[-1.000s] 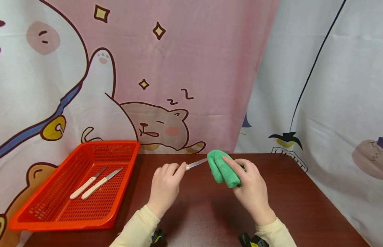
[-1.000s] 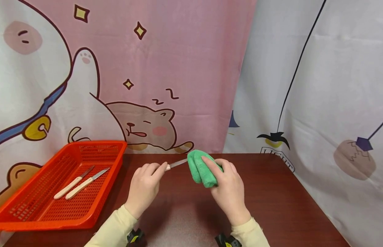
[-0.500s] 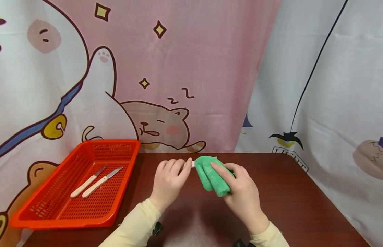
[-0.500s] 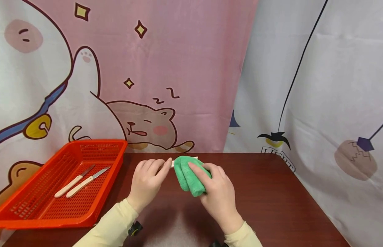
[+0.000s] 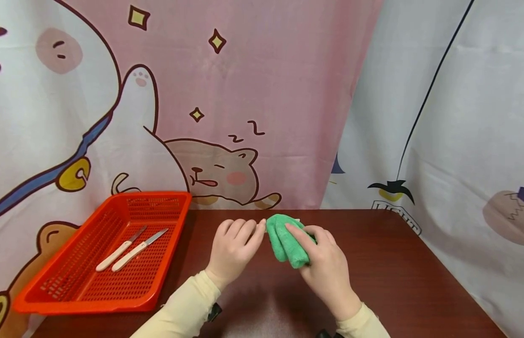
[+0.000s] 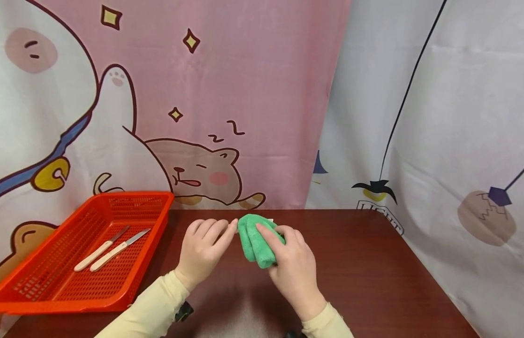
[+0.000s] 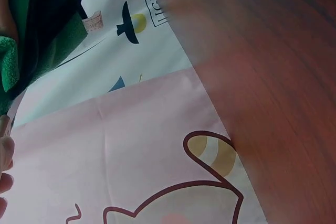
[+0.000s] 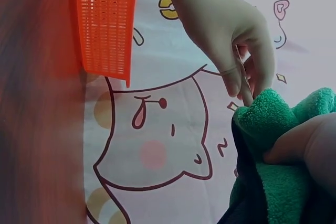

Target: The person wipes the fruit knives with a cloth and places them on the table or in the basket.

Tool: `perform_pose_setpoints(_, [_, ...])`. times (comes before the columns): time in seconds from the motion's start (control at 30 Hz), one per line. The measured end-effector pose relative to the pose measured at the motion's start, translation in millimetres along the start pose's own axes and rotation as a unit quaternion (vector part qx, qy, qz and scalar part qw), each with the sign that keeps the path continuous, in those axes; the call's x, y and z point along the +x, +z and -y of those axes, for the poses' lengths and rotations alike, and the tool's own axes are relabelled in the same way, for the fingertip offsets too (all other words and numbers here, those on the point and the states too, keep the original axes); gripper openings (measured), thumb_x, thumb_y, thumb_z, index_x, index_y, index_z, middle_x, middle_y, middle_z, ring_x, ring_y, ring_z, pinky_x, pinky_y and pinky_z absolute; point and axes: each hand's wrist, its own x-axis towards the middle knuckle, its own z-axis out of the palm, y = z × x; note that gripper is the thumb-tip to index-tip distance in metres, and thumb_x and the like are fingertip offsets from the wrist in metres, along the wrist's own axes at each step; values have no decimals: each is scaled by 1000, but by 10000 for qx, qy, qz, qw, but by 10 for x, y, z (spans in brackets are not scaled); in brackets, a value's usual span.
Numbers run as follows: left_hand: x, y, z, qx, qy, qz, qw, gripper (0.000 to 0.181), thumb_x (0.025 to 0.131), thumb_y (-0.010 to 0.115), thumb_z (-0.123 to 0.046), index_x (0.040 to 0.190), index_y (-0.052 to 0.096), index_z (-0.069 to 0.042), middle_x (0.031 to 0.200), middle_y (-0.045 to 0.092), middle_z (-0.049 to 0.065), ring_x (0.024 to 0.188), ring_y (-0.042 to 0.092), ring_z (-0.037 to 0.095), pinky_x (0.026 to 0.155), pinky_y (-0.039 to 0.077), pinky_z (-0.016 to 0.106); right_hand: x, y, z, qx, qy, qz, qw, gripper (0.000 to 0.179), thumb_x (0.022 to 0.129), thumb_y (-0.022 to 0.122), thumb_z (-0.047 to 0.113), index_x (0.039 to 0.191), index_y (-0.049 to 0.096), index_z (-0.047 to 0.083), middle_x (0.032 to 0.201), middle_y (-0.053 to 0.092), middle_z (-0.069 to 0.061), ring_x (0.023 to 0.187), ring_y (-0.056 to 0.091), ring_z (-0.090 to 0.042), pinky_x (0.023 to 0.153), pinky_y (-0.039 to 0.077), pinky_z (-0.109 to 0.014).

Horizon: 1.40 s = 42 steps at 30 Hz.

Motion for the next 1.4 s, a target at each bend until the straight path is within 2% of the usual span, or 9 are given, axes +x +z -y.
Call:
perform_pose_setpoints(0.17, [49,-35,27,35,-71,-159,9998,17,96,59,-2,97,75,-5,81,64,7,67,57,22,59,44,33,0,-38,-71,-152,214,59,9996,83,54,83,-12,129,66,21,103,60,-13,93,59,-35,56,53,-42])
perform_pose_setpoints(0.5, [27,-45,71,9,-171,-105,9998,18,97,58,-2,100,75,-5,84,65,8,68,58,24,60,46,36,35,-162,-223,-307,382,-86,9988,90,52,77,-19,131,65,23,104,60,-12,93,58,-34,57,51,-45])
perform_pose_setpoints(0.67, [16,-51,75,-44,-217,-85,9997,18,97,58,-3,101,75,-5,84,66,9,68,58,24,60,46,36,36,-170,-251,-344,399,-71,9986,88,54,77,-18,131,65,22,104,60,-13,94,58,-35,57,51,-45])
perform_pose_setpoints(1.0, [-23,-56,86,-104,-258,-119,9995,17,97,59,-4,100,75,-5,85,67,9,69,60,25,61,47,37,45,-252,-379,-561,726,-99,9957,81,59,80,-13,130,65,22,103,59,-14,92,58,-36,60,51,-49])
perform_pose_setpoints(1.23, [-37,-53,89,-161,-322,-115,9993,17,97,59,-4,101,75,-5,86,67,9,69,60,25,60,47,37,56,-309,-410,-545,734,-245,9955,79,60,80,-12,131,65,21,102,59,-15,92,58,-37,65,50,-50])
perform_pose_setpoints(1.4, [-69,-40,81,-164,-408,0,9990,18,98,58,-6,104,75,-5,87,67,10,70,60,26,61,48,38,64,-329,-394,-500,703,-318,9958,80,61,79,-12,131,65,22,103,60,-14,92,58,-36,66,49,-50])
